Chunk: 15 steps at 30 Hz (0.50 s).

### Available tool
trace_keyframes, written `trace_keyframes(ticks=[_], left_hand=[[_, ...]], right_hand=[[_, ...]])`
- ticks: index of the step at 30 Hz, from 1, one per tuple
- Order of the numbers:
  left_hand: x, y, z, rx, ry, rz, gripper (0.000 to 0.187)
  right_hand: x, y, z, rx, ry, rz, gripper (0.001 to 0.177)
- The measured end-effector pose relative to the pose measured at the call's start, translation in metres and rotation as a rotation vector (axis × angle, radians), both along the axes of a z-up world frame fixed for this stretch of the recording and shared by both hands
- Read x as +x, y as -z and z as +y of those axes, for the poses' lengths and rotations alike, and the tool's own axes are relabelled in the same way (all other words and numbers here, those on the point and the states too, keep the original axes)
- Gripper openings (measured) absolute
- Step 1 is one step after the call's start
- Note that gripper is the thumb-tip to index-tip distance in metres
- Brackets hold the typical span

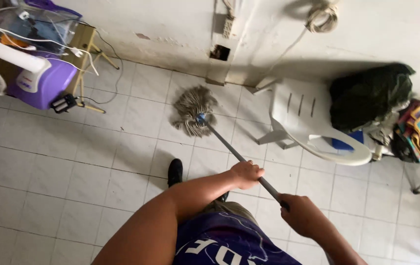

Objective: The person mops a tiled floor using a string mop, moving systematically across the room and around obstacles such as a chair, cooler, and shoe rack. The mop is used with both hands to cover different areas, including corners and edges near walls and furniture.

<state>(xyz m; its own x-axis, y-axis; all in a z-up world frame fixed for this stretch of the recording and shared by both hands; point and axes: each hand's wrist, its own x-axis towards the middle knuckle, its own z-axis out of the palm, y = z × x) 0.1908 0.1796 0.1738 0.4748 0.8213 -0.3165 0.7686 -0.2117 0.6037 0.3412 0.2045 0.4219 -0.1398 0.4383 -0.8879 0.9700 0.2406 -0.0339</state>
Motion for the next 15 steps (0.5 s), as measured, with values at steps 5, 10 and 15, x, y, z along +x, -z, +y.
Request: trace_keyframes(ticks=[5,10,15], left_hand=[[-0.134,0.023,0.021,-0.179,-0.214,-0.020,0.023],[-0.292,0.133,0.018,-0.247,-0.518,0.043,0.034],[-0.334,0.241,0.017,0.575,-0.256,0.235,0.033]], right_hand=[[-0.093,0.079,0.025,0.101,-0.240,0.206,0.026],[-0.242,0.163,0.032,0.134,-0.183,0.412,0.034],[-0.294,0.133,0.017,0.148,-0.258,0.325,0.046]])
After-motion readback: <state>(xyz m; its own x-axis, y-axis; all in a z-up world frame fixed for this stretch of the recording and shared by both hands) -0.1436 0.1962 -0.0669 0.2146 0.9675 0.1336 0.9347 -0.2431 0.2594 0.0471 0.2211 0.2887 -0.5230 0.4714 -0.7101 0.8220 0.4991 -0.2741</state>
